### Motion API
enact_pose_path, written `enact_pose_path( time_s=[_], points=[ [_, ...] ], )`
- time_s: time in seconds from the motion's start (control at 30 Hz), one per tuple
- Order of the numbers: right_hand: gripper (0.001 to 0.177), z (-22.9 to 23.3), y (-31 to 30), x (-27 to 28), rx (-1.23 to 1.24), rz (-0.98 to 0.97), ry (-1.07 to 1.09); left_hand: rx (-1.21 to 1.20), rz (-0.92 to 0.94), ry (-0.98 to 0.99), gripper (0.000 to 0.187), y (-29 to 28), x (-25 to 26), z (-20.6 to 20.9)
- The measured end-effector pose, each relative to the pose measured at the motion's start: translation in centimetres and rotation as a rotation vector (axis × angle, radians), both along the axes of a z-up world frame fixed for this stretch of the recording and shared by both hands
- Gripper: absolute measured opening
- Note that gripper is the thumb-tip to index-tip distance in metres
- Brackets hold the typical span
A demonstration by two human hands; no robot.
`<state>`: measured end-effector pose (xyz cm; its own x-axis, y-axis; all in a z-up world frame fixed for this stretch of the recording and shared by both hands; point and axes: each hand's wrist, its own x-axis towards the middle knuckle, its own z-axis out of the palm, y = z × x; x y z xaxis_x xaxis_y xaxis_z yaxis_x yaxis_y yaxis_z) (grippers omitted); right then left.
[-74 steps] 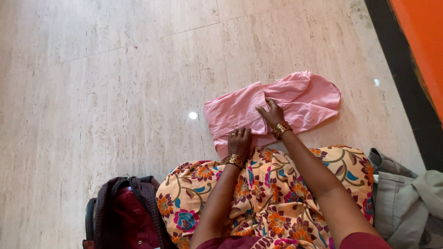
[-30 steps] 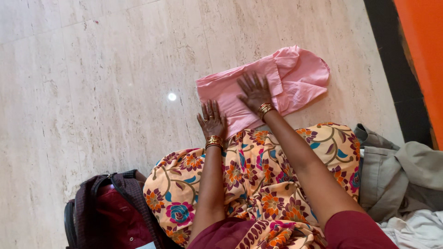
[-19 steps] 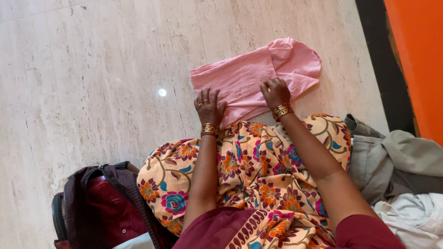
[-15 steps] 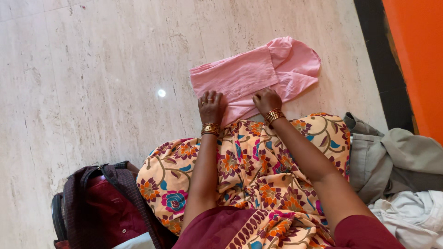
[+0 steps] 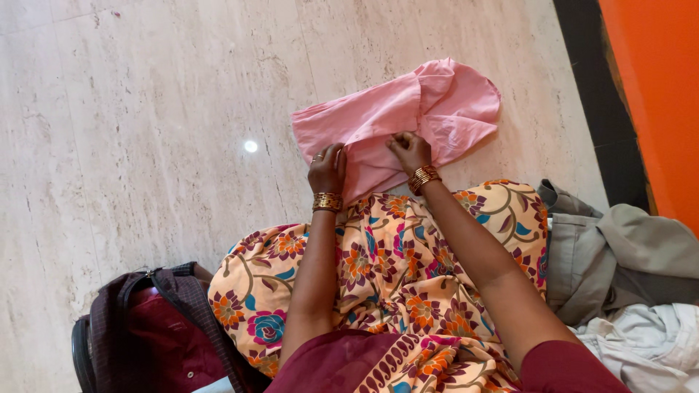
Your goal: The person folds a pink shirt and a pair of grey trousers on the floor. They smooth the fabric, fold the sleeves and legs, and then place the folded items into a suitcase.
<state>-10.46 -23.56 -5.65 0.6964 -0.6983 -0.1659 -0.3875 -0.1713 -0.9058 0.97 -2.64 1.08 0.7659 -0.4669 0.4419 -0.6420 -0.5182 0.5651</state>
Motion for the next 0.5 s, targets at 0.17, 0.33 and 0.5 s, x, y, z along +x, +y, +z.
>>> enact_pose_path(
  time_s=[0.17, 0.33, 0.5],
  points=[
    [0.026, 2.1, 0.0, 0.8, -0.090, 0.013, -0.090, -0.063, -0.022, 0.018, 0.018, -0.3, -0.4, 1.2],
    [0.021, 4.8, -0.3, 2.5, -0.528, 0.127, 0.035, -0.042, -0.007, 0.031, 0.022, 0.3, -0.3, 0.8],
    [0.019, 4.7, -0.1, 3.0, -0.722, 0.160, 0.086, -0.004, 0.070, -0.004, 0.027, 1.7, 0.3, 1.0]
  ],
)
